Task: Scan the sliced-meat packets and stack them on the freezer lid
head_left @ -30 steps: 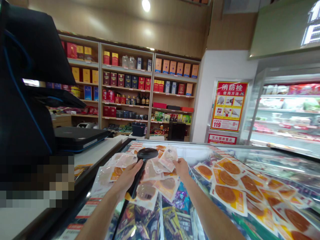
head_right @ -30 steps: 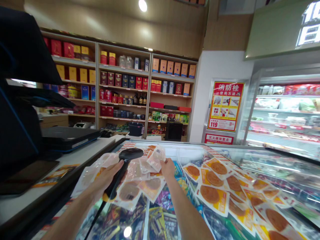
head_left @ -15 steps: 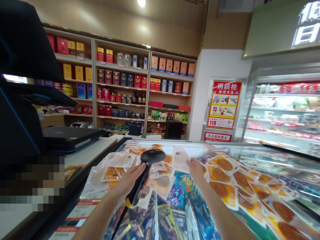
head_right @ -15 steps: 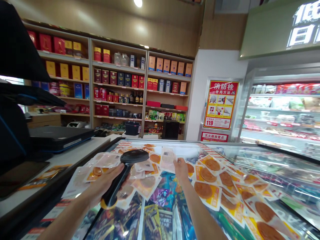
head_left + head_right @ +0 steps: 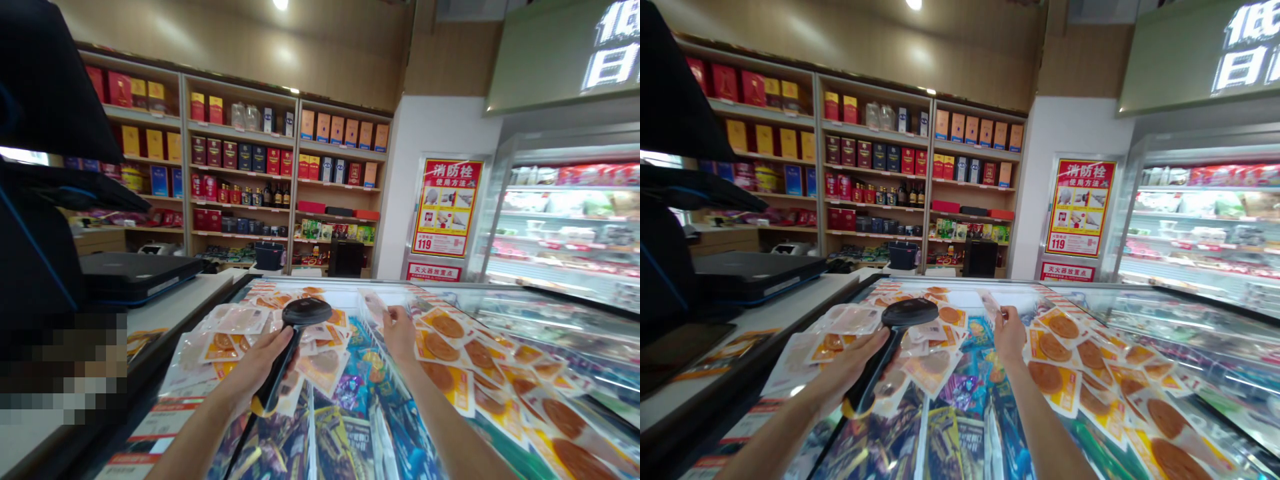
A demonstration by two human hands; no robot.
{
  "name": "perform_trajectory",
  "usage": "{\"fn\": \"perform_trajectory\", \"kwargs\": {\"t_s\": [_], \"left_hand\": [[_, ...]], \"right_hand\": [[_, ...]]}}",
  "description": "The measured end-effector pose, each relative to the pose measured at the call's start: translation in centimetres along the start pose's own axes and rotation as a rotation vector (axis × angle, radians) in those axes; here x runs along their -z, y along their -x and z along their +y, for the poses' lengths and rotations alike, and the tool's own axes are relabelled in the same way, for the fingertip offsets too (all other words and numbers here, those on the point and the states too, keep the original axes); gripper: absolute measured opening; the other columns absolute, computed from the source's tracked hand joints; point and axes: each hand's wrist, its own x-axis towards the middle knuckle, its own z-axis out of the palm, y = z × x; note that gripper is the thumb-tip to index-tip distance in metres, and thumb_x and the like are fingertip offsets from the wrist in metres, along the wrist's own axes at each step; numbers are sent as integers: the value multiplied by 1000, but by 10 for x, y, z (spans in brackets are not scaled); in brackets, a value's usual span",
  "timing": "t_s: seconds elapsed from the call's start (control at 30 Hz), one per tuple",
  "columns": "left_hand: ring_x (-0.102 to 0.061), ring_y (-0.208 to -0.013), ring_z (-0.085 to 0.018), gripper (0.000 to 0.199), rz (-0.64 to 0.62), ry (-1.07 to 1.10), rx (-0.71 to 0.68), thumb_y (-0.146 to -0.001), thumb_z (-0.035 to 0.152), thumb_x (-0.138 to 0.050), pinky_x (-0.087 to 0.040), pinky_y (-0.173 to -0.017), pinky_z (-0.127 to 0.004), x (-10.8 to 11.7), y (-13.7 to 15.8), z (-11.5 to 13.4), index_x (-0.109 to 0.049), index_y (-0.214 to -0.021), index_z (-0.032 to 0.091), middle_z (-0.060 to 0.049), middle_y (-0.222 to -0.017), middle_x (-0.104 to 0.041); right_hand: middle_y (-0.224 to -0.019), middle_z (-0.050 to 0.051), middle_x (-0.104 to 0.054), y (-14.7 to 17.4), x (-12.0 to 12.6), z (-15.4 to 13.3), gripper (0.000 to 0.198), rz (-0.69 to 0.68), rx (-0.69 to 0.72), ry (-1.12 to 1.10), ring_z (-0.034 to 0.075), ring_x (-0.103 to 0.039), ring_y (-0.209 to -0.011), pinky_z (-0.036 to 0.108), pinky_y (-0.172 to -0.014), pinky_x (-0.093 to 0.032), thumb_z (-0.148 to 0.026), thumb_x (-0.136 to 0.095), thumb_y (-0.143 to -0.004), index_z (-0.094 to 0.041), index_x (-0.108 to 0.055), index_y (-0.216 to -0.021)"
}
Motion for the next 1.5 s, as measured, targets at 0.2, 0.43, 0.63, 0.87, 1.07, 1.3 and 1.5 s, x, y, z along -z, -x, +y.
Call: {"fn": "perform_trajectory", "kwargs": {"t_s": [0.2, 0.43, 0.63, 0.87, 1.07, 1.3, 1.5], "left_hand": [[-45, -46, -8, 46, 20, -43, -6, -59, 60, -51, -34, -43, -19, 3, -5, -5, -50, -62, 15, 1, -53, -51], [-47, -47, -9, 47, 63, -51, -6, -58, 62, -50, -35, -44, -21, 12, -8, -4, -51, -67, 15, 2, -56, -51], [-46, -46, -8, 43, 63, -59, 16, -60, 58, -52, -34, -44, -20, 16, -8, -2, -49, -63, 15, 2, -54, -51], [-46, -48, -9, 42, 19, -105, -5, -63, 56, -50, -36, -46, -21, 13, -9, -5, -50, -65, 15, 1, -55, -52], [-46, -47, -9, 42, 94, -99, -5, -61, 57, -51, -35, -44, -21, 17, 1, -5, -50, -63, 14, 1, -55, -52], [-48, -47, -10, 46, 185, -99, 4, -60, 60, -49, -36, -44, -22, 34, 17, -17, -50, -63, 15, 1, -53, -52], [-50, -47, -10, 45, 208, 17, 53, -57, 60, -53, -37, -45, -21, 34, 17, -26, -51, -63, 15, 0, -55, -54]], "right_hand": [[-76, 6, -60, 12, 5, 6, 18, -205, 275, 488, 19, -51, -80, 27, -67, -35, -15, -37, -75, -18, -55, -73], [-78, 5, -63, 9, 9, 25, 26, -402, 57, 614, 18, -56, -76, 25, -56, -36, -19, -34, -78, -24, -58, -87], [-81, 5, -63, 7, 10, 32, 27, -380, 2, 582, 19, -57, -77, 26, -57, -38, -23, -37, -76, -27, -59, -92], [-86, 10, -64, 6, 12, 24, 26, -360, 111, 489, 21, -56, -83, 29, -69, -39, -23, -42, -73, -18, -61, -90], [-97, 8, -62, 18, -7, -19, 29, -408, 251, 228, 19, -53, -93, 28, -83, -35, -26, -40, -74, -15, -60, -92], [-80, 8, -66, 44, -35, -60, 40, -622, 154, 146, 19, -58, -77, 26, -65, -39, -43, -31, -78, -17, -62, -81], [-88, 15, -63, 48, -51, -86, 59, -573, 55, 341, 31, -51, -94, 45, -76, -35, -65, -35, -65, -17, -61, -86]]}}
